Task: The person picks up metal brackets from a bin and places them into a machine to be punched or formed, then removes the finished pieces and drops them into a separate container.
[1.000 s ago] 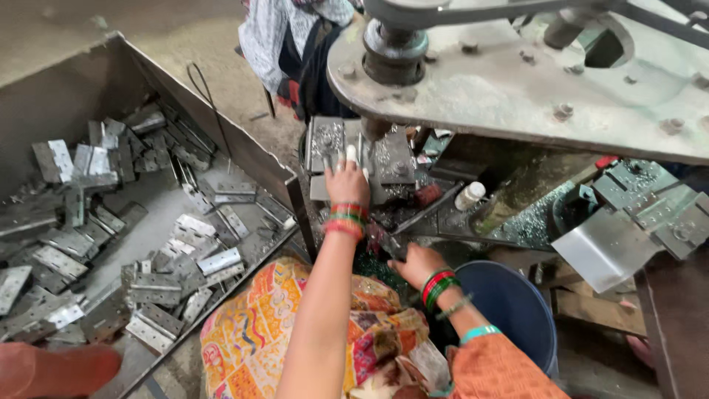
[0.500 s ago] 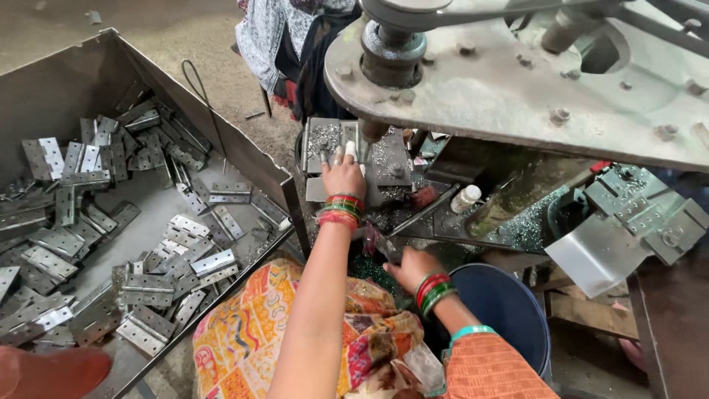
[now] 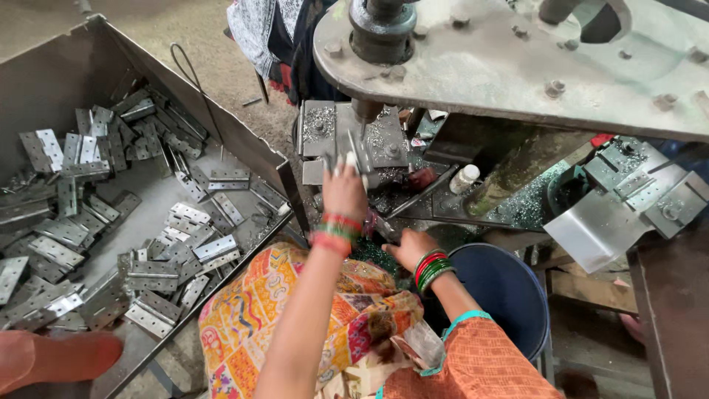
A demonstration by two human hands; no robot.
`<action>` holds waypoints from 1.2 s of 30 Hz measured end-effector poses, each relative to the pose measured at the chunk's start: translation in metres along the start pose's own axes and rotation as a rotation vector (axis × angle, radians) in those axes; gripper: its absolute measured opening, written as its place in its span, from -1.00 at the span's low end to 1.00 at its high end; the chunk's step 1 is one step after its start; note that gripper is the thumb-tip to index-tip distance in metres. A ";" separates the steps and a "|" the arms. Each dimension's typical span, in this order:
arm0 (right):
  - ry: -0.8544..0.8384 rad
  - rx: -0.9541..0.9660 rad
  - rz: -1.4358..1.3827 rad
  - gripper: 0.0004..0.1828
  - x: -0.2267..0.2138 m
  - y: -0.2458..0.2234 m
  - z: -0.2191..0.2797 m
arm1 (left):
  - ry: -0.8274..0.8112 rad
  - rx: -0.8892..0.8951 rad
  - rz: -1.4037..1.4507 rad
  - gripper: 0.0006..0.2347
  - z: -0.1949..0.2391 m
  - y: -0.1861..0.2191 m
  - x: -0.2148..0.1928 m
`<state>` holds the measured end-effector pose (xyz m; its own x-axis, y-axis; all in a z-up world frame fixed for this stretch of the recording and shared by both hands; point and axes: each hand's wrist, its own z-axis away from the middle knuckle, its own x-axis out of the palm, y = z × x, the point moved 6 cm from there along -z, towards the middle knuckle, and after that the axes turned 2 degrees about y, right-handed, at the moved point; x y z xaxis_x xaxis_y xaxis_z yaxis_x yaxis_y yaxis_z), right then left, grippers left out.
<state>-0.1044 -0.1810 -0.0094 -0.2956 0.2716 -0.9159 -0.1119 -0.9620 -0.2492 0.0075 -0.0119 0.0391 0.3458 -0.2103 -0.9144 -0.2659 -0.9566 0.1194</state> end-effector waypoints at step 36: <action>0.025 0.001 0.024 -0.32 0.003 -0.001 0.006 | -0.039 -0.139 0.091 -0.67 0.002 -0.006 -0.015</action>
<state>-0.1103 -0.1788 -0.0098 -0.2747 0.2478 -0.9290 -0.1057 -0.9681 -0.2270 0.0023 -0.0026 0.0515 0.2896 -0.2921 -0.9115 -0.1669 -0.9531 0.2524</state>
